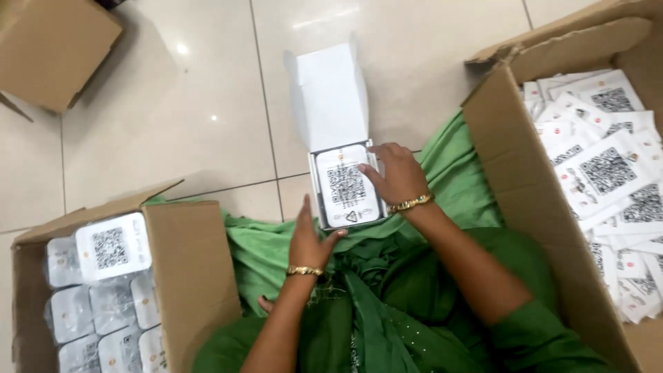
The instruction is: The person applies QR code labels to electronic device boxes and organizes them into larger shipping containers.
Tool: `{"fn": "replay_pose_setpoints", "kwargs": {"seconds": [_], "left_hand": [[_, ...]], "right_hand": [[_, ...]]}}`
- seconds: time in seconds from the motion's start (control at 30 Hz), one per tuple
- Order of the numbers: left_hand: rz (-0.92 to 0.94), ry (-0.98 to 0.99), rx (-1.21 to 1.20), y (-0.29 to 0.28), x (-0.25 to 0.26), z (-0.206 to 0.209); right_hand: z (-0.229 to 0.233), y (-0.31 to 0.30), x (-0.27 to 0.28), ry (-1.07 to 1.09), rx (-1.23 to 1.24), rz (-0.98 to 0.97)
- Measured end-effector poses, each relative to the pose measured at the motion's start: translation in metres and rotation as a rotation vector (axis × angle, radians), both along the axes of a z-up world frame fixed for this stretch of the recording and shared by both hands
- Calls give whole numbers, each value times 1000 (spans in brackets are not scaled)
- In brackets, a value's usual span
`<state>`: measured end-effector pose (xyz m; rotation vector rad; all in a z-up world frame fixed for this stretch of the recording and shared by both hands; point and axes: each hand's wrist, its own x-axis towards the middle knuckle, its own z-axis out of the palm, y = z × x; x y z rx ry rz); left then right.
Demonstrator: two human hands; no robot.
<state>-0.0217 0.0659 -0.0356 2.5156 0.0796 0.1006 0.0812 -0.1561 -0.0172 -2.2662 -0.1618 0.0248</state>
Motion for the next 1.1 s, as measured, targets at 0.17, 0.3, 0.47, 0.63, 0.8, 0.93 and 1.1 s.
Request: {"fn": "replay_pose_setpoints", "kwargs": {"seconds": [0.17, 0.3, 0.47, 0.63, 0.8, 0.93, 1.1], "left_hand": [[46, 474, 28, -11, 14, 4], [108, 568, 15, -19, 24, -8], [58, 539, -17, -17, 26, -20], [-1, 558, -43, -12, 20, -8], [-49, 263, -311, 14, 30, 36], [-27, 22, -762, 40, 17, 78], [231, -69, -1051, 122, -74, 140]], "right_hand": [[-43, 30, 34, 50, -360, 36], [-16, 40, 48, 170, -537, 74], [-27, 24, 66, 124, -546, 93], [-28, -1, 46, 424, -32, -19], [47, 1, 28, 377, 421, -157], [110, 56, 13, 308, 642, 153], [177, 170, -31, 367, 520, 398]]}}
